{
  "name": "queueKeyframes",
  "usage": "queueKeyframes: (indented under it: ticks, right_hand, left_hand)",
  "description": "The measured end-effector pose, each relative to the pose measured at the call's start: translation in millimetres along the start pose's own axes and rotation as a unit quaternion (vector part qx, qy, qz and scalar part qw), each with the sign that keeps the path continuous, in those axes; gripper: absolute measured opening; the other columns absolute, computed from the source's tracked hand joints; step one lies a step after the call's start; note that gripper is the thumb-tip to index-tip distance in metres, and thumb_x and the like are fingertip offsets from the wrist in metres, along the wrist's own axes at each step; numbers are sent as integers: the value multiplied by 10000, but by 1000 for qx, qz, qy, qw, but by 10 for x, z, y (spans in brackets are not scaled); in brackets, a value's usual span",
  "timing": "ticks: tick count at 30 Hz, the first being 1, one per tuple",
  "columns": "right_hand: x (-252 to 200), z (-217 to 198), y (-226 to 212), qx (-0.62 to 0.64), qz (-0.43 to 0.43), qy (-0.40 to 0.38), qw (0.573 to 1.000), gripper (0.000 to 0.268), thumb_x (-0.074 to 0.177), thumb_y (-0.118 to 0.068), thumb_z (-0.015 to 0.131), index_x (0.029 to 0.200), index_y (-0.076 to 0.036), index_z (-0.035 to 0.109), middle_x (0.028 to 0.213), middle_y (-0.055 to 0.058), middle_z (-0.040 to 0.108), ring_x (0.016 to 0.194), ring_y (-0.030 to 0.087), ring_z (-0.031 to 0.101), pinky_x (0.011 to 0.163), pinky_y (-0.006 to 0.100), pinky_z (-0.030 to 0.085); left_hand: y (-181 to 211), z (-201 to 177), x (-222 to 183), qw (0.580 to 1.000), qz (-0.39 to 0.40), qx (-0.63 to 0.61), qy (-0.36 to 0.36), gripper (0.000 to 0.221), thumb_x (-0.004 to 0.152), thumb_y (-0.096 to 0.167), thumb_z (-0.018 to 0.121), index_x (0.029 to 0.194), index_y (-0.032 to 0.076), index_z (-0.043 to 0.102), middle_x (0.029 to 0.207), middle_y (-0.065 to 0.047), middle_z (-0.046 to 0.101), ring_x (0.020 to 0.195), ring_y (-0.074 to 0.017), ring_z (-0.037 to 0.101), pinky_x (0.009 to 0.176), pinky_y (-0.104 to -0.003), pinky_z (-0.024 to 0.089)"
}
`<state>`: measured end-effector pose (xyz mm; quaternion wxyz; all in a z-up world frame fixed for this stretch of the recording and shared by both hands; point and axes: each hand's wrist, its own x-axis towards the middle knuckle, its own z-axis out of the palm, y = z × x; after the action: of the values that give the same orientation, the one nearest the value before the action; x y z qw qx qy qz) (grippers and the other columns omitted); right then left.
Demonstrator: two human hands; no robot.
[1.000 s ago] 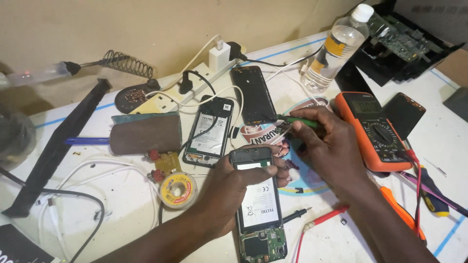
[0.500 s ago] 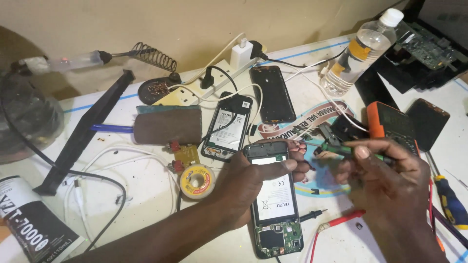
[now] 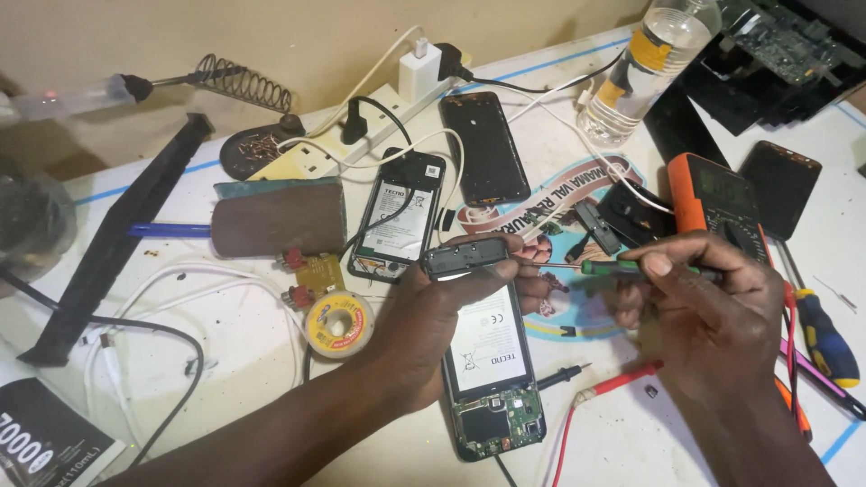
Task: Testing phone circuitry with a multimeter and disassembling components with a screwdriver on a repair workbench.
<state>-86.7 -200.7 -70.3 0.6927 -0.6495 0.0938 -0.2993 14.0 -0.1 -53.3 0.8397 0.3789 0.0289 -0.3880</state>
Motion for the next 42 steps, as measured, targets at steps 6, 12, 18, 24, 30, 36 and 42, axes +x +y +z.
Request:
queueKeyframes:
  ticks: [6,12,18,24,30,36,42]
  right_hand:
    - [-19,66,-48,-48,-6,28,998,142,917,-54,660,939,85,657,756,208,650,513,277,591,499,354,528]
    - [-54,78,-82,-118,-47,14,992,163,927,-80,673,982,72,649,644,193,606,494,259,591,538,340,545]
    - [-115,145,-110,-143,-76,28,986,164,959,-55,643,1002,102,631,632,197,582,482,259,566,532,353,543]
    - [-144,183,-136,-201,-149,14,968,146,977,3,617,988,148,607,665,224,590,514,268,600,517,348,546]
    - [-192,238,-129,-221,-168,38,960,132,986,52,636,987,181,606,812,262,622,551,289,635,526,352,587]
    - [-230,231,-177,-296,-200,22,934,132,995,39,661,1029,167,649,923,260,688,633,261,692,590,310,599]
    - [-233,243,-260,-364,-276,-26,889,113,973,28,652,993,136,674,962,265,719,868,331,748,820,395,611]
  left_hand:
    - [32,56,-37,999,-14,7,42,221,865,-69,683,1083,-45,701,952,-243,729,875,-341,733,840,-409,618]
    - [20,57,-27,999,-8,3,46,219,855,-92,682,1068,-50,703,910,-243,728,809,-326,729,784,-385,611]
    - [40,110,-55,997,10,28,65,159,864,30,731,1013,-23,710,838,-247,735,758,-336,733,751,-454,630]
    - [124,227,-96,993,-27,13,116,264,820,1,746,1081,-16,716,832,-275,734,729,-331,718,700,-420,606]
    - [160,298,-130,988,-28,9,149,267,819,-21,719,1085,-14,723,953,-278,777,761,-346,728,690,-448,604]
    - [214,350,-178,980,-43,53,184,262,839,16,736,1097,4,774,884,-287,776,769,-337,745,682,-441,606]
    - [156,294,-141,986,-17,34,163,214,854,-21,732,1065,9,740,921,-237,768,824,-350,766,729,-417,616]
